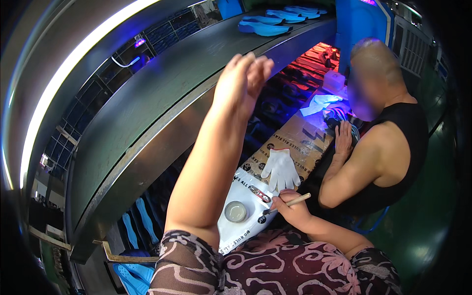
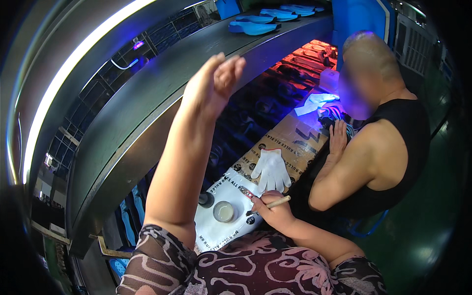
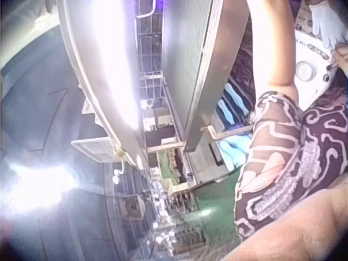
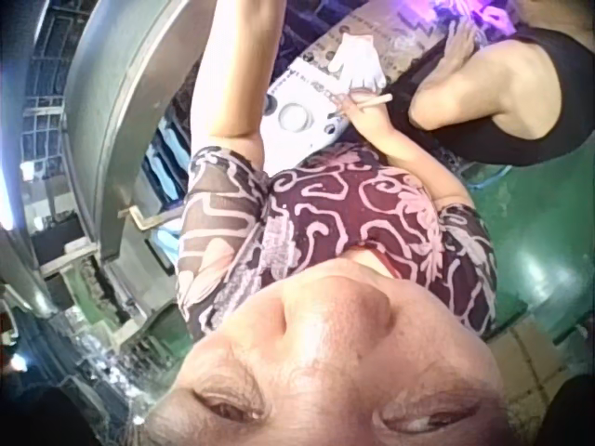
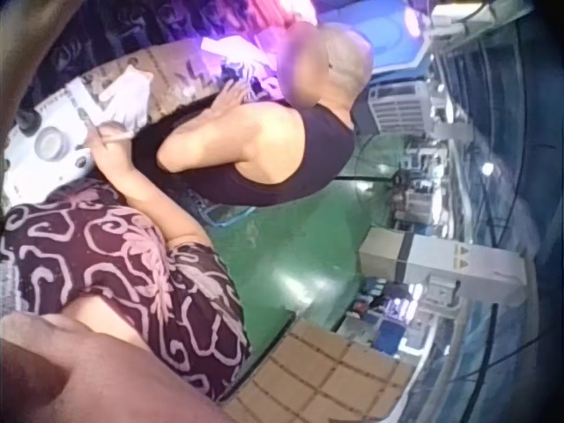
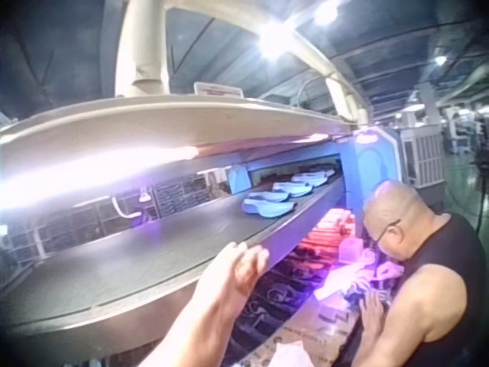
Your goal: The person repeatedly picks up shoe insoles, applies liquid adhesive to them using a handheld brush dipped into a dish, and places the insoles onto an overhead conveyor belt.
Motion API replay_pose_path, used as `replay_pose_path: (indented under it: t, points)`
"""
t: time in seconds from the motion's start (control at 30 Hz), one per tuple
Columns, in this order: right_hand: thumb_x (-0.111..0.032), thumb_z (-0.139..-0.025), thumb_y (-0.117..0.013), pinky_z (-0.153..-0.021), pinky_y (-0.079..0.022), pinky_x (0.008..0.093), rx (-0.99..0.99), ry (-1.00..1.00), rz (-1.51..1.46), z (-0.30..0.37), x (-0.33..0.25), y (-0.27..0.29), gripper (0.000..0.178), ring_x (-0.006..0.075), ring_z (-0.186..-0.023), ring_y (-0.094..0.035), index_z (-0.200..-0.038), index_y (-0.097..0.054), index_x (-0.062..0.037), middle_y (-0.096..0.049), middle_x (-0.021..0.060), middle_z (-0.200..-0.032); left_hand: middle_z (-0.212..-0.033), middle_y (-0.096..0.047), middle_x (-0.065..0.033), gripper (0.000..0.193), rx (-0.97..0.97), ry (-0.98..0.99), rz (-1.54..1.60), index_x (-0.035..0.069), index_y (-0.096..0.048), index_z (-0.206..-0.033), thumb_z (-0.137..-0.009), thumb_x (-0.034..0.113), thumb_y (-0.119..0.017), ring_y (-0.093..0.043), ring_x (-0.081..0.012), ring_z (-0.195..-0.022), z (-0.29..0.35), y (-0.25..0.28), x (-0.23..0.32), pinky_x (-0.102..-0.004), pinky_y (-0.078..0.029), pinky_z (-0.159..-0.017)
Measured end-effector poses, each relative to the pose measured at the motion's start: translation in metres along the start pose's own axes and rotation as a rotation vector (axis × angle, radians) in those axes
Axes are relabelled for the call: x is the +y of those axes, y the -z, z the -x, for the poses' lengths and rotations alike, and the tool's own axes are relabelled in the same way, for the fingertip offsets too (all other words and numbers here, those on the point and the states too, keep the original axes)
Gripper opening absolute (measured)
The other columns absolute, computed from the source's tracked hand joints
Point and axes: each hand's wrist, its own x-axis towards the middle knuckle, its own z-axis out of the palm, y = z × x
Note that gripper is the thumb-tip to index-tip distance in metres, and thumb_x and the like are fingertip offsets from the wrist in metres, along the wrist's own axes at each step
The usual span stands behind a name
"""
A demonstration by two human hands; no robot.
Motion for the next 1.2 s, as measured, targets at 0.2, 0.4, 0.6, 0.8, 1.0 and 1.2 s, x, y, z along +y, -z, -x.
replay_pose_path:
  t: [0.2, 0.4, 0.6, 0.8, 1.0, 1.2]
  points:
    - [-0.020, -0.090, -0.058, -0.052, -0.042, 0.0323, 0.036, -0.093, -0.063, 0.006, 0.024, 0.001, 0.030, 0.0188, -0.054, -0.056, -0.067, -0.064, -0.0017, -0.059, 0.0089, -0.058, -0.078, -0.055, -0.0072, 0.051, -0.010, 0.219, -0.377, 0.006, -0.045, -0.130, -0.086, 0.024, -0.065, -0.054, -0.0160, -0.069, 0.146, 0.088, -0.037, -0.0331, -0.049, -0.071]
    - [-0.029, -0.095, -0.050, -0.058, -0.044, 0.0288, -0.188, -0.269, -0.261, 0.006, 0.004, -0.040, 0.040, 0.0150, -0.060, -0.056, -0.071, -0.065, -0.0014, -0.061, 0.0083, -0.066, -0.098, -0.062, -0.0142, 0.058, 0.576, 0.473, -0.566, -0.001, -0.038, -0.132, -0.085, 0.019, -0.065, -0.065, -0.0253, -0.084, 0.389, 0.227, -0.009, -0.0339, -0.054, -0.075]
    - [-0.020, -0.095, -0.043, -0.073, -0.043, 0.0347, -0.477, 0.138, -0.111, -0.030, -0.027, -0.110, 0.035, 0.0223, -0.073, -0.053, -0.071, -0.063, -0.0057, -0.055, 0.0086, -0.074, -0.096, -0.064, -0.0135, 0.052, 0.940, 0.204, -0.481, 0.004, -0.041, -0.130, -0.086, 0.019, -0.064, -0.065, -0.0221, -0.077, 0.535, 0.243, 0.036, -0.0317, -0.053, -0.067]
    - [0.004, -0.088, -0.043, -0.069, -0.042, 0.0240, -0.832, 0.098, -0.062, -0.031, -0.078, -0.188, 0.028, 0.0118, -0.074, -0.049, -0.108, -0.060, -0.0054, -0.052, 0.0047, -0.087, -0.122, -0.048, -0.0219, 0.055, 1.601, -0.180, -1.809, 0.000, -0.044, -0.128, -0.080, 0.014, -0.065, -0.045, -0.0360, -0.116, 0.632, 0.284, 0.074, -0.0422, -0.039, -0.096]
    - [-0.012, -0.088, -0.054, -0.072, -0.047, 0.0332, -1.215, 0.272, 0.117, -0.018, -0.113, -0.286, 0.024, 0.0254, -0.074, -0.058, -0.111, -0.061, -0.0074, -0.061, 0.0133, -0.085, -0.132, -0.043, -0.0228, 0.068, 2.098, -0.168, -1.354, -0.006, -0.037, -0.134, -0.086, 0.036, -0.062, -0.044, -0.0307, -0.122, 0.749, 0.321, 0.089, -0.0388, -0.036, -0.101]
    - [-0.028, -0.092, -0.049, -0.087, -0.045, 0.0399, -1.491, 0.159, 0.256, 0.012, -0.142, -0.382, 0.038, 0.0342, -0.102, -0.058, -0.121, -0.053, -0.0051, -0.060, 0.0190, -0.111, -0.121, -0.056, -0.0200, 0.067, 1.841, -0.206, -0.874, -0.009, -0.045, -0.128, -0.084, 0.037, -0.066, -0.055, -0.0240, -0.111, 0.773, 0.389, 0.104, -0.0334, -0.041, -0.096]
